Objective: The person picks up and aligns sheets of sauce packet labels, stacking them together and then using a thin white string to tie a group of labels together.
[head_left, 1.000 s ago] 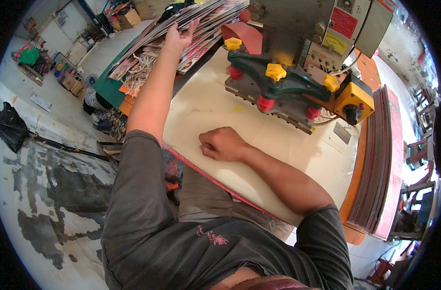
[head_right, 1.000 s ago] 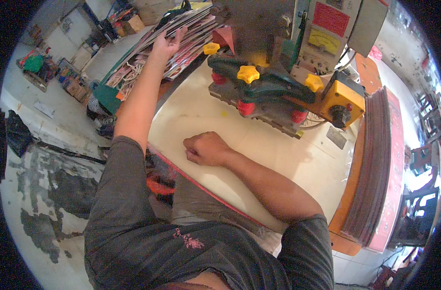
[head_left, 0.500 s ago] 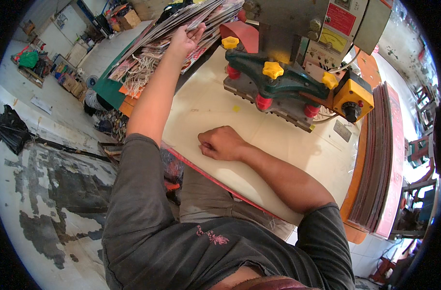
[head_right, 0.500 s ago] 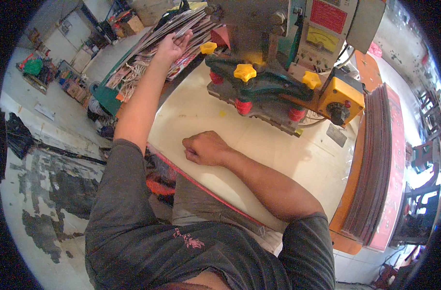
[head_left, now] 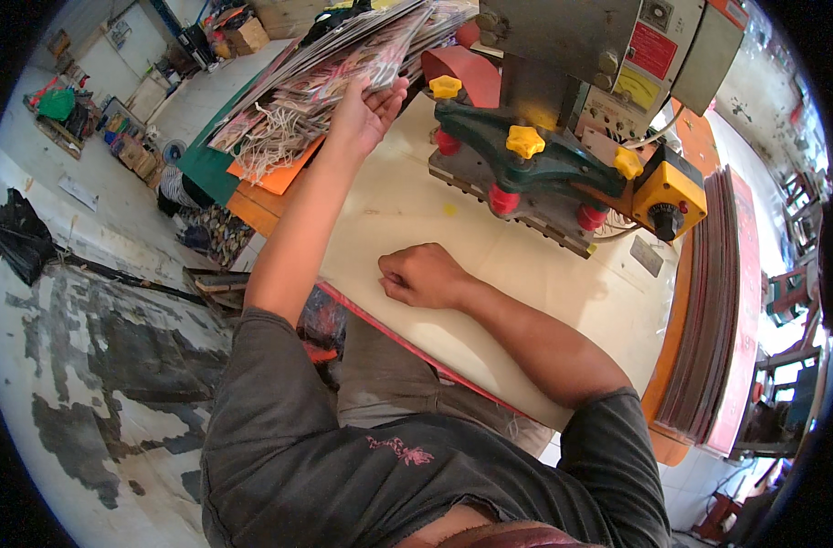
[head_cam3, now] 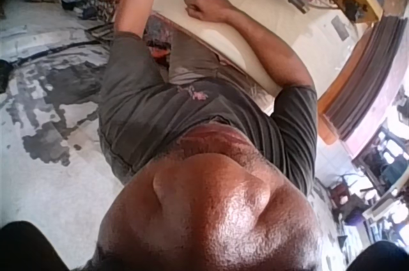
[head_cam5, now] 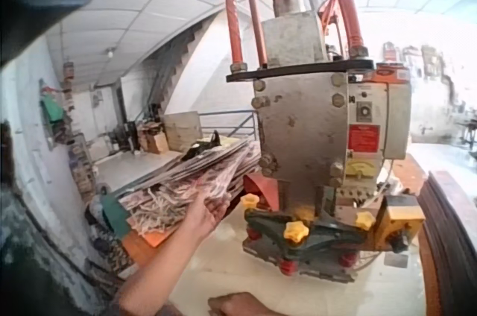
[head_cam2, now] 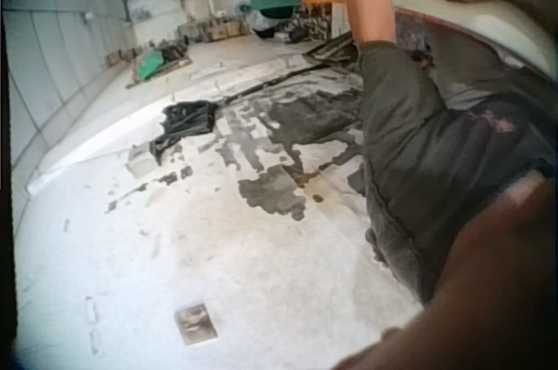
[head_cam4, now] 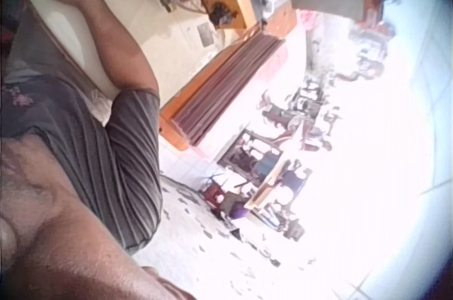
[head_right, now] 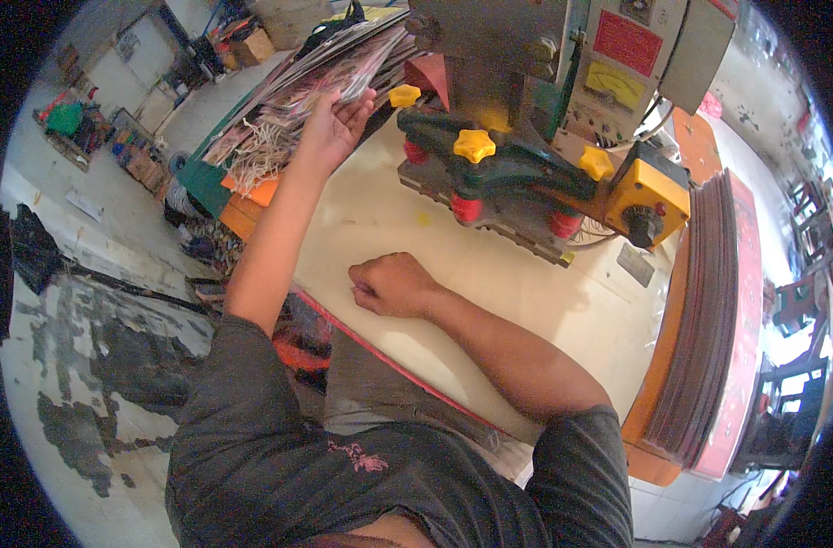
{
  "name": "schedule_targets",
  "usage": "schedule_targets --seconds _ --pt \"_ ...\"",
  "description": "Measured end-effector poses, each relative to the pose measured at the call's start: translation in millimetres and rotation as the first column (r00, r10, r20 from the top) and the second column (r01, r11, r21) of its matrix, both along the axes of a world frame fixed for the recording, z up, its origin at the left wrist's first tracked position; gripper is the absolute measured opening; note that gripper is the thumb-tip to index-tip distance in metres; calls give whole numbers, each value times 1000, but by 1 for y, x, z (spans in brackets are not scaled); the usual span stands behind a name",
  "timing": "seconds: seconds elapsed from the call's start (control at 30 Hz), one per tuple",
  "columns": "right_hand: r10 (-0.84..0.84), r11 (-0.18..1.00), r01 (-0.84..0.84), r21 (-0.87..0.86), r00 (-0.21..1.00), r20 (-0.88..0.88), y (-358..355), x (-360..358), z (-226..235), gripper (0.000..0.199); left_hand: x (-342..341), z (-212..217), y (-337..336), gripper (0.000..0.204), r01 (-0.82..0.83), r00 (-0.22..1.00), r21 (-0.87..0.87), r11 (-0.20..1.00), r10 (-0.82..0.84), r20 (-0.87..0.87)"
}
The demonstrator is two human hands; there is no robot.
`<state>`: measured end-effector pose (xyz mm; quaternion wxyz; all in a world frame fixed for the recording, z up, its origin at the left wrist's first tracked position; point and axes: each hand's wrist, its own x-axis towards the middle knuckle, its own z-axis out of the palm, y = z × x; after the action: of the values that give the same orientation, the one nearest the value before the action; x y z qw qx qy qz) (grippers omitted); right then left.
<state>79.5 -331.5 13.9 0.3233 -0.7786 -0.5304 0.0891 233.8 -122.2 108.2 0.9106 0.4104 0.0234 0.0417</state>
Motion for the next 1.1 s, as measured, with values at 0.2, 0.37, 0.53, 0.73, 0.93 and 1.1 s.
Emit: schedule_targets --seconds 0.2,0.37,0.53,0.73,0.93,1.1 --pt "15 1000 -15 16 1000 2 3 -2 1 23 -23 -8 4 42 -4 1000 133 991 1 21" --pt "-11 1000 11 12 1000 9 0 -2 2 22 -17 5 -4 38 -21 999 -175 984 26 28" --pt "-16 993 13 121 999 30 1 -1 -7 21 13 7 2 32 -145 981 -311 939 178 80" --pt "6 999 -7 50 1000 14 0 1 -3 22 31 4 8 29 -220 965 -326 920 254 67" --pt "9 1000 -8 16 1000 -29 1 0 2 22 38 8 12 28 -167 965 -377 911 230 129" --pt "-1 1000 1 22 999 -37 0 -1 3 22 55 25 25 27 -33 983 -517 855 121 137"
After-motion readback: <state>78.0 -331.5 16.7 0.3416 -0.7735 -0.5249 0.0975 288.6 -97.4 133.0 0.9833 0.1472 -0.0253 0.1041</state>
